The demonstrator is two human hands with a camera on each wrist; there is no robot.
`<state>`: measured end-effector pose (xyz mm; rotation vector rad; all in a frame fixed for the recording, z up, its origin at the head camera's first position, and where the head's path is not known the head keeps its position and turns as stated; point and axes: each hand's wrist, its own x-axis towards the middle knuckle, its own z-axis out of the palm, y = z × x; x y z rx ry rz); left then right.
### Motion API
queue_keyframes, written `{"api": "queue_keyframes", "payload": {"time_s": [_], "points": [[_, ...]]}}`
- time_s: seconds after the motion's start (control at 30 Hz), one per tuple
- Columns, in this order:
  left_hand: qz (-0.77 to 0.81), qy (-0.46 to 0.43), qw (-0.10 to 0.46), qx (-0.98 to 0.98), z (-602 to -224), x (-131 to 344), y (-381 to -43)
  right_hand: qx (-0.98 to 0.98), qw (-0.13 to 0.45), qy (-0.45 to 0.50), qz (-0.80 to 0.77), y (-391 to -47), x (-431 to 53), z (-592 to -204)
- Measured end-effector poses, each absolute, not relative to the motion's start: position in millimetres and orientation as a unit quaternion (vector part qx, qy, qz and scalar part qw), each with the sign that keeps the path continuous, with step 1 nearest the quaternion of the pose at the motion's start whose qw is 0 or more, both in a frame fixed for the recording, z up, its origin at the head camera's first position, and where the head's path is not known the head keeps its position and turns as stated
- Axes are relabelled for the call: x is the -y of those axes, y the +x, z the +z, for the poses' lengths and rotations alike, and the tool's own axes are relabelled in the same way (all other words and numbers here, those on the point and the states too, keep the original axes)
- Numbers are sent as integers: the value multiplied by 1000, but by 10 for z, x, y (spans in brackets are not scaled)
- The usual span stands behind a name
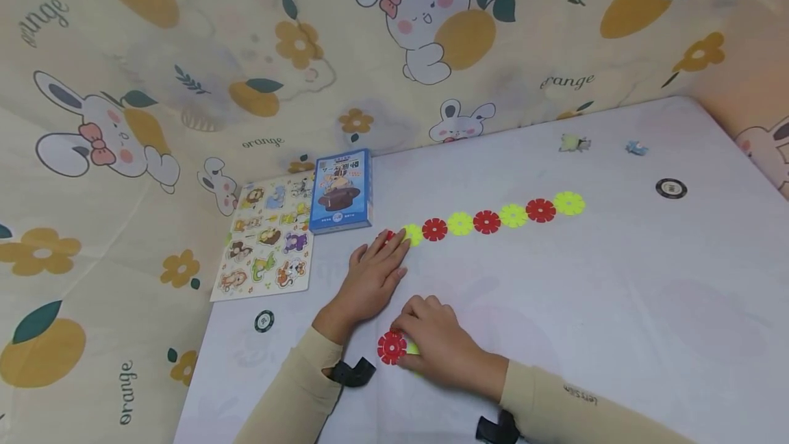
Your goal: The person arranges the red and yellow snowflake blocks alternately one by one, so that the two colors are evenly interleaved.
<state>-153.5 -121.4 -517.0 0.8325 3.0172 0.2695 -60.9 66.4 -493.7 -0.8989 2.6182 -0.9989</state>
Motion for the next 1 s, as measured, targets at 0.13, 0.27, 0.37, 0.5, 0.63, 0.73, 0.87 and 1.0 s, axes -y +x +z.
{"api": "queue_keyframes", "payload": {"time_s": [0.13, 0.27, 0.37, 0.5, 0.63, 0.73, 0.87, 1.0], "points": [[93, 265, 3, -960, -5184, 1226, -1537, -847, 159, -279, -423, -672, -716, -4906], [99, 267, 0, -958, -5192, 1230, -1537, -801, 186, -242, -515, -806, -972, -4851], [102, 267, 3, -958, -5189, 1223, -1536, -811, 145, -193, -533, -934, -1304, -4859], [103, 267, 6, -958, -5178, 1213, -1531, -848, 72, -97, -515, -1086, -1843, -4896], [101, 266, 8, -959, -5168, 1208, -1529, -874, 39, 4, -485, -1183, -2384, -4914], [99, 265, 9, -959, -5166, 1209, -1533, -880, 31, 67, -469, -1238, -2761, -4924], [100, 265, 10, -959, -5168, 1213, -1539, -878, 10, 142, -458, -1332, -3125, -4951], [101, 266, 7, -959, -5171, 1217, -1539, -866, -18, 189, -463, -1449, -3277, -4990]]}}
